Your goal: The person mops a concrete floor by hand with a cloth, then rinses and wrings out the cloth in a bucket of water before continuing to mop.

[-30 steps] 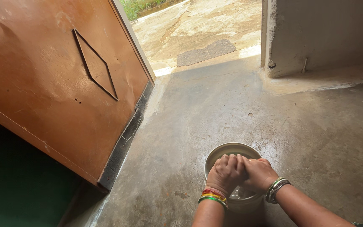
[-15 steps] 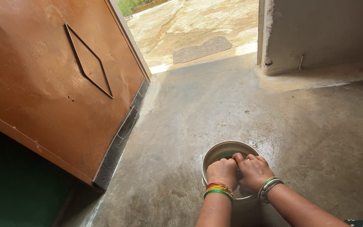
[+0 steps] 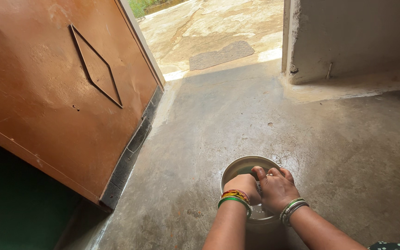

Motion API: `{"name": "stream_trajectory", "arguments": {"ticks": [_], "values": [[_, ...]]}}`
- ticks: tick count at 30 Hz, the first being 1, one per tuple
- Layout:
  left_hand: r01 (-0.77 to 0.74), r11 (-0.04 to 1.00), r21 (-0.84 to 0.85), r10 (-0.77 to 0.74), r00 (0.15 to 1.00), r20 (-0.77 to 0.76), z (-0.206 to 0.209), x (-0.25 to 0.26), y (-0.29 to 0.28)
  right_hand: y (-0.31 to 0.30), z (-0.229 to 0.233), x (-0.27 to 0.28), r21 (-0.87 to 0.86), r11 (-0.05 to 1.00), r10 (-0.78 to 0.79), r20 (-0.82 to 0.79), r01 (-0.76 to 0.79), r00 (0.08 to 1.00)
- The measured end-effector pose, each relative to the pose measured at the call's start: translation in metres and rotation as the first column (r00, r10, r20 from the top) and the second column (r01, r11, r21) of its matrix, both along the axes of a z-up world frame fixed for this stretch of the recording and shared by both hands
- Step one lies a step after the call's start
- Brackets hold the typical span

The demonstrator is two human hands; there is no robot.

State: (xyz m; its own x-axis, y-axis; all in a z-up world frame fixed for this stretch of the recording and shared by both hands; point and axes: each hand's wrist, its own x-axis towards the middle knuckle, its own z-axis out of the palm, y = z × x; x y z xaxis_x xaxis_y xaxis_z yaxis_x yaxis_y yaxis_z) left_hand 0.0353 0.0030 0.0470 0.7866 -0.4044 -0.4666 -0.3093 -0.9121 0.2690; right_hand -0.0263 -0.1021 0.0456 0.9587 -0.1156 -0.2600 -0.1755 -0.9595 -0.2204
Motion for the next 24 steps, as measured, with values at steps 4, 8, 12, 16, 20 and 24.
{"name": "stream_trajectory", "arguments": {"ticks": [4,8,12,16,20,24], "values": [[-0.013,0.999,-0.033,0.009,0.992,-0.129,-0.023,0.017,0.001,-0.001,-0.008,0.002,-0.037,0.999,0.019,0.036,-0.017,0.999],[-0.045,0.998,-0.044,0.03,0.957,-0.29,-0.055,0.041,-0.003,-0.002,-0.017,0.004,-0.017,1.0,0.011,0.113,-0.009,0.994],[0.004,0.996,-0.091,-0.035,0.937,-0.347,-0.055,0.044,-0.005,-0.004,-0.022,0.001,-0.012,0.999,-0.047,0.158,0.049,0.986],[-0.098,0.988,-0.117,0.095,0.995,-0.026,-0.017,-0.001,-0.004,-0.012,-0.036,0.01,-0.023,0.993,-0.111,0.088,0.113,0.99],[0.05,0.983,-0.179,0.017,0.936,0.353,-0.012,-0.056,-0.005,-0.024,-0.063,0.02,0.014,0.994,-0.107,0.182,0.106,0.977],[0.32,0.946,-0.044,-0.188,0.655,0.732,-0.061,-0.08,-0.003,-0.031,-0.062,0.02,0.162,0.977,-0.162,0.134,0.14,0.978]]}}
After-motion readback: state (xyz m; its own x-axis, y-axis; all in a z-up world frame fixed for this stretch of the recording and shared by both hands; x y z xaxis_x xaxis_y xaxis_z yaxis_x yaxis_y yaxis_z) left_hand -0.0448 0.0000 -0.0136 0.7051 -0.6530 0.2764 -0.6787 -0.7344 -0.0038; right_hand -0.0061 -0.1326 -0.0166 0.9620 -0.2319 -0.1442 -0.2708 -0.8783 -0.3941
